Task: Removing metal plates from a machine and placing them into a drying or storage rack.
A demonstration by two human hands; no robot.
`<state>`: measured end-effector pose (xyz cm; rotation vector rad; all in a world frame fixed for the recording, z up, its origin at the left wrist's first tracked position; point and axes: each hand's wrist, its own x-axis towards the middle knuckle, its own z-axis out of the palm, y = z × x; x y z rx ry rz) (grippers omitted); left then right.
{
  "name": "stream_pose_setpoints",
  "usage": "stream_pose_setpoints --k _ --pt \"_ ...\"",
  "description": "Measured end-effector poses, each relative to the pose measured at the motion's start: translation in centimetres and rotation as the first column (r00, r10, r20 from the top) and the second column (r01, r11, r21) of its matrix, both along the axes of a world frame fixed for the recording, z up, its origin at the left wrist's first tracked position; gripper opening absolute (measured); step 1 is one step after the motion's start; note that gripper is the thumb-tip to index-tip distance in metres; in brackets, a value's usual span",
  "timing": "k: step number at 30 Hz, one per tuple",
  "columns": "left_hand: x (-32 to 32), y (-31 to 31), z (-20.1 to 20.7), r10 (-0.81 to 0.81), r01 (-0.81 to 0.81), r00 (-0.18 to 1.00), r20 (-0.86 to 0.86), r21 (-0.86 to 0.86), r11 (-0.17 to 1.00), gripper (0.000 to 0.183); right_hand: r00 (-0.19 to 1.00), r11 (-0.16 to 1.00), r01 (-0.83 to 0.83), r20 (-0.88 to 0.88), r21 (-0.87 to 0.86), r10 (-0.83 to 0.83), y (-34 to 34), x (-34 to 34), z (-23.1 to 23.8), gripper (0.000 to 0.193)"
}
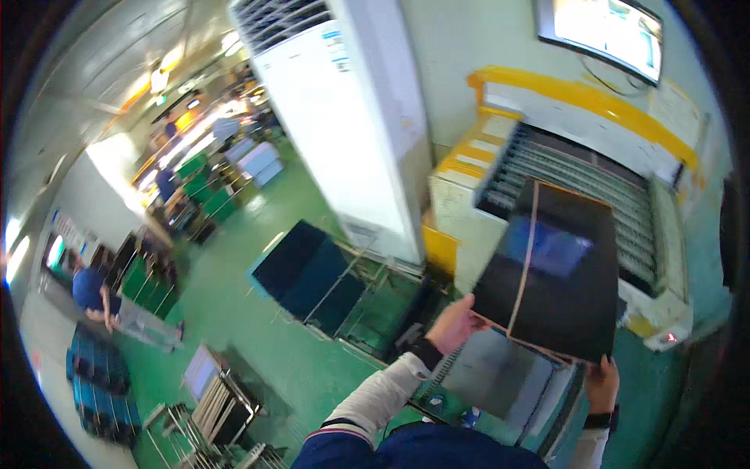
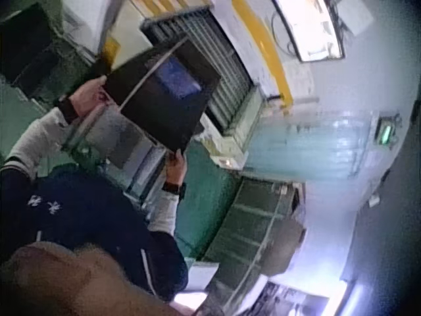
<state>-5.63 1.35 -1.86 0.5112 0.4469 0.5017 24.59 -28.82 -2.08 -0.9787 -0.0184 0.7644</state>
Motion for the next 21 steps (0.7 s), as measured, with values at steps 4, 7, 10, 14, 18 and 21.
stream_pose_setpoints --k 4,7,10,14,18,21 --pt "-1.3 1.7 1.2 0.037 -0.032 0.998 -0.044 0.116 0.993 0.046 0.997 0.998 -0.055 0.056 0.032 0.053 0.4 2.9 -1.1 0.02" --pt "-1.6 2.9 0.7 0.11 -0.102 0.99 -0.086 0.093 0.99 0.045 0.976 0.993 -0.086 0.196 -0.075 0.099 0.8 5.2 -0.7 0.017" --pt "-0.2 5.2 -0.9 0.038 -0.027 0.997 -0.068 0.154 0.988 0.046 0.998 0.999 -0.034 0.046 -0.024 0.035 0.1 9.7 -1.9 0.02" --pt "2.4 8.7 -1.5 0.021 -0.019 0.999 -0.025 0.089 0.996 0.039 0.989 0.991 0.13 -0.073 0.022 -0.128 1.3 12.8 -0.3 0.019" --pt "6.2 10.2 -0.6 0.102 -0.099 0.993 -0.064 0.044 0.994 0.036 0.976 0.979 0.204 -0.075 0.003 -0.204 2.4 16.2 -1.6 0.015" --pt "7.6 11.8 -1.0 0.112 -0.108 0.992 -0.062 0.063 0.992 0.034 0.98 0.98 0.197 -0.016 -0.013 -0.198 2.8 19.5 -3.6 0.016"
